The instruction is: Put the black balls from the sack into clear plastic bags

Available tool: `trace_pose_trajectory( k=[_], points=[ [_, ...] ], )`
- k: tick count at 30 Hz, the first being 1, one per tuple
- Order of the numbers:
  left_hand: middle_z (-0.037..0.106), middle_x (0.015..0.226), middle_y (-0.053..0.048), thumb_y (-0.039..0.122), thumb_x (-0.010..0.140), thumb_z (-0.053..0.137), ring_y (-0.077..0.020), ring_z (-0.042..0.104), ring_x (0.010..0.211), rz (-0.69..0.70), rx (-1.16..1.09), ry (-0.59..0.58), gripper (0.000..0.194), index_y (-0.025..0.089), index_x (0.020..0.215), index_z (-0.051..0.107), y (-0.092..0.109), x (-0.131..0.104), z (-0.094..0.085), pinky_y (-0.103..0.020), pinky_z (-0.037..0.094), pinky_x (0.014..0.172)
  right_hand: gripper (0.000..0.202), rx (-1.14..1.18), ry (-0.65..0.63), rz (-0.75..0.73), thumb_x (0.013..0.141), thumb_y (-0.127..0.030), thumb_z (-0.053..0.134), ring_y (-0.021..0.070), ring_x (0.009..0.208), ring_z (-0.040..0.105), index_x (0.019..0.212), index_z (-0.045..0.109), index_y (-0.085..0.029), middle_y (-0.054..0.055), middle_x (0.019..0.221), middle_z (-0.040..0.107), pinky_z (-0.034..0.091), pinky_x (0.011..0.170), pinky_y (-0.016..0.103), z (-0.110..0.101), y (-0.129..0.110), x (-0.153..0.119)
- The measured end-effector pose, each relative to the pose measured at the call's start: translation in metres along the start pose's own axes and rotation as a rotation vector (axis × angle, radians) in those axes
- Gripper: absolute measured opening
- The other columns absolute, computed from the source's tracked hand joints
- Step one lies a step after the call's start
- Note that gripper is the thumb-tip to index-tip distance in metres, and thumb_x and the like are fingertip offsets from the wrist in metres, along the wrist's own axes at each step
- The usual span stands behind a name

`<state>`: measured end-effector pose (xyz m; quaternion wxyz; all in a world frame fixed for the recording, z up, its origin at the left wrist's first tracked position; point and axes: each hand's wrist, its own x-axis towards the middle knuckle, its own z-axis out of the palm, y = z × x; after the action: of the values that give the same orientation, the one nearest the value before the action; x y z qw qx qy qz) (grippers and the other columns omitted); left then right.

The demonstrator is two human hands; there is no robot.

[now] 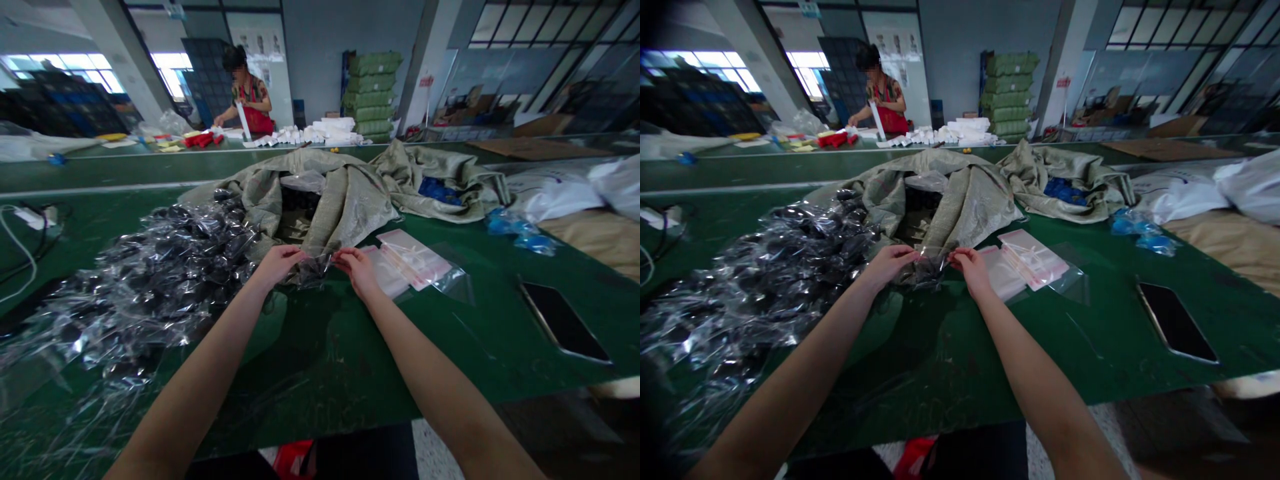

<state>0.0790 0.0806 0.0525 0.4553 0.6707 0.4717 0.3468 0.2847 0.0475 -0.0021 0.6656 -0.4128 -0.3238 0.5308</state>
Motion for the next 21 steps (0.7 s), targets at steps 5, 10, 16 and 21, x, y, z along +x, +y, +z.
trace_pose_trajectory(
  k=[5,10,16,21],
  points=[
    [0.073,0.081,-0.004,0.051,0.069,0.070,-0.0192,0.063,0.078,0.026,0.049,-0.022,0.038,0.015,0.082,0.074,-0.005,0.002,0.000,-0.028,0.046,0.076,0.025,0.090,0.057,0.084,0.067,-0.023,0.075,0.0126,0.071,0.066,0.088,0.061,-0.021,-0.001,0.077,0.070,0.053,0.068,0.026,0.002,0.007,0.001],
    [0.075,0.091,-0.006,0.049,0.072,0.068,-0.0209,0.065,0.088,0.085,0.056,-0.095,0.037,0.016,0.087,0.074,-0.008,0.003,-0.001,-0.031,0.047,0.085,0.011,0.085,0.019,0.219,0.073,-0.025,0.072,0.0129,0.072,0.066,0.078,0.064,-0.019,0.002,0.077,0.070,0.052,0.067,0.026,-0.001,0.011,0.002],
    [0.074,0.100,-0.007,0.046,0.073,0.069,-0.0212,0.065,0.095,0.094,-0.005,-0.102,0.033,0.017,0.086,0.074,-0.002,0.000,-0.001,-0.033,0.046,0.092,0.004,0.070,0.016,0.323,0.075,-0.016,0.063,0.0145,0.072,0.067,0.076,0.066,-0.018,0.005,0.078,0.072,0.051,0.065,0.027,-0.003,0.011,0.003],
    [0.074,0.099,-0.008,0.051,0.072,0.071,-0.0226,0.065,0.096,0.104,-0.077,-0.123,0.036,0.016,0.082,0.073,-0.002,-0.001,-0.003,-0.036,0.047,0.093,0.011,0.088,-0.044,0.294,0.071,-0.014,0.069,0.0105,0.068,0.063,0.080,0.069,-0.019,0.001,0.079,0.073,0.048,0.063,0.023,0.000,0.010,-0.003]
  ],
)
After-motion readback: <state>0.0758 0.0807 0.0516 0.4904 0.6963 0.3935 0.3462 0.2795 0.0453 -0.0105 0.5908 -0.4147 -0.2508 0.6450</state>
